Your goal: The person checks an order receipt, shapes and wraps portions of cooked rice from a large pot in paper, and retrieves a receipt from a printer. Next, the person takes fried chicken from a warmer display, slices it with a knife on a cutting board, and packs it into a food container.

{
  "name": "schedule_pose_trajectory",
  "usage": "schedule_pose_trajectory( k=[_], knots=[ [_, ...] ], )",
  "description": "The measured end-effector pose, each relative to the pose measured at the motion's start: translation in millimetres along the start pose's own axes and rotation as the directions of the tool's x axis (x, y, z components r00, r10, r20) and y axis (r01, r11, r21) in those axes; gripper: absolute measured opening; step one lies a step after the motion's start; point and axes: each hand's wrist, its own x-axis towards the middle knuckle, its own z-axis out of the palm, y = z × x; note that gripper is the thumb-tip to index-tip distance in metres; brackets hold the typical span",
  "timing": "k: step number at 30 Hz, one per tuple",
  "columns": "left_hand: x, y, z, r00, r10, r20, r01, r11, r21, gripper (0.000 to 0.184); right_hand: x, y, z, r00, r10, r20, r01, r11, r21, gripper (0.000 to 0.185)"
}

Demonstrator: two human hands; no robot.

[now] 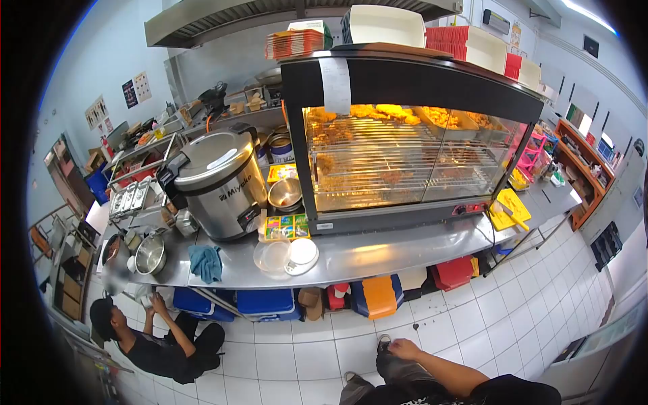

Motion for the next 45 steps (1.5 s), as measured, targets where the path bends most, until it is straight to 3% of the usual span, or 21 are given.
schedule_pose_trajectory(
  k=[2, 3, 4, 5, 6, 8, 10, 12, 13, 16, 21, 25, 30, 33, 36, 38, 39, 41, 42, 44, 45],
  knots=[
    [38.8, 16.8, -2.7, 0.994, 0.105, 0.029, -0.104, 0.994, -0.018, 0.028, 6.3, -40.4, 28.3, 1.0, 0.025, 0.01, -0.026, 0.994, 0.106, 0.046],
    [37.0, 41.0, 3.5, 0.946, 0.211, -0.246, -0.299, 0.862, -0.41, 0.03, 12.0, -58.8, 37.4, 0.999, 0.039, 0.03, -0.045, 0.976, 0.213, 0.048],
    [6.2, 112.7, -27.7, 0.977, 0.02, -0.213, -0.146, 0.789, -0.597, 0.03, 17.1, -75.3, 44.4, 1.0, -0.002, -0.003, 0.003, 0.952, 0.307, 0.05],
    [-14.0, 170.0, -50.4, 0.965, 0.035, -0.261, -0.194, 0.764, -0.615, 0.016, 21.7, -90.4, 48.1, 0.998, -0.041, -0.041, 0.054, 0.917, 0.396, 0.053],
    [-9.8, 192.6, -53.7, 0.86, 0.319, -0.398, -0.497, 0.698, -0.515, 0.029, 28.0, -104.3, 47.3, 0.998, 0.009, -0.055, 0.021, 0.859, 0.511, 0.054],
    [-49.5, 278.2, -76.4, 0.839, 0.418, -0.349, -0.544, 0.61, -0.576, 0.05, 43.2, -121.8, 42.9, 0.992, 0.115, -0.058, -0.039, 0.696, 0.717, 0.059],
    [-50.9, 321.0, -72.5, 0.756, 0.597, -0.269, -0.605, 0.48, -0.635, 0.066, 58.8, -129.3, 36.2, 0.978, 0.168, -0.121, 0.035, 0.445, 0.895, 0.06],
    [-74.8, 364.2, -69.7, 0.69, 0.654, -0.31, -0.676, 0.429, -0.599, 0.065, 54.5, -147.5, 17.8, 0.972, 0.213, -0.099, 0.052, 0.216, 0.975, 0.065],
    [-87.9, 384.1, -69.2, 0.654, 0.681, -0.33, -0.709, 0.4, -0.58, 0.064, 44.6, -160.0, 6.5, 0.975, 0.192, -0.111, 0.076, 0.185, 0.98, 0.066],
    [-79.9, 422.2, -72.5, 0.658, 0.671, -0.342, -0.723, 0.437, -0.536, 0.066, 29.4, -172.9, -9.1, 0.981, 0.119, -0.153, 0.14, 0.111, 0.984, 0.068],
    [-30.8, 453.5, -78.5, 0.762, 0.568, -0.309, -0.643, 0.612, -0.461, 0.07, -13.8, -192.7, -31.1, 0.982, 0.004, -0.189, 0.188, 0.094, 0.978, 0.066],
    [-29.2, 471.4, -87.6, 0.825, 0.422, -0.376, -0.562, 0.686, -0.462, 0.072, -59.3, -215.0, -58.6, 0.981, -0.167, -0.099, 0.103, 0.013, 0.995, 0.063],
    [7.3, 464.4, -81.8, 0.819, 0.352, -0.453, -0.507, 0.813, -0.287, 0.074, -80.5, -200.0, -75.1, 0.933, -0.356, 0.053, -0.031, 0.067, 0.997, 0.071],
    [18.7, 450.2, -86.9, 0.814, 0.291, -0.503, -0.468, 0.841, -0.271, 0.071, -94.0, -191.7, -87.8, 0.921, -0.339, 0.191, -0.198, 0.015, 0.98, 0.077],
    [40.9, 408.8, -81.7, 0.84, 0.197, -0.506, -0.376, 0.884, -0.279, 0.071, -92.7, -156.9, -90.0, 0.863, -0.428, 0.268, -0.218, 0.164, 0.962, 0.076],
    [36.2, 390.9, -75.0, 0.883, 0.076, -0.463, -0.251, 0.91, -0.33, 0.073, -92.4, -136.1, -85.9, 0.907, -0.352, 0.232, -0.181, 0.172, 0.968, 0.076],
    [35.4, 390.8, -67.4, 0.851, 0.1, -0.516, -0.307, 0.891, -0.333, 0.072, -90.5, -126.4, -84.1, 0.925, -0.316, 0.211, -0.16, 0.182, 0.97, 0.077],
    [22.6, 398.1, -46.5, 0.778, 0.14, -0.612, -0.411, 0.851, -0.328, 0.069, -82.0, -101.1, -70.3, 0.94, -0.171, 0.294, -0.27, 0.15, 0.951, 0.076],
    [14.9, 407.2, -34.0, 0.743, 0.244, -0.624, -0.48, 0.843, -0.242, 0.066, -74.5, -88.5, -66.4, 0.938, -0.097, 0.333, -0.32, 0.132, 0.938, 0.076],
    [-2.0, 432.8, -2.3, 0.727, 0.426, -0.538, -0.576, 0.805, -0.143, 0.066, -70.9, -92.8, -74.9, 0.904, -0.175, 0.389, -0.39, 0.03, 0.92, 0.074],
    [-16.8, 445.1, 7.1, 0.768, 0.52, -0.373, -0.59, 0.801, -0.099, 0.066, -69.6, -95.3, -79.0, 0.884, -0.215, 0.414, -0.428, -0.018, 0.904, 0.073]
  ],
)
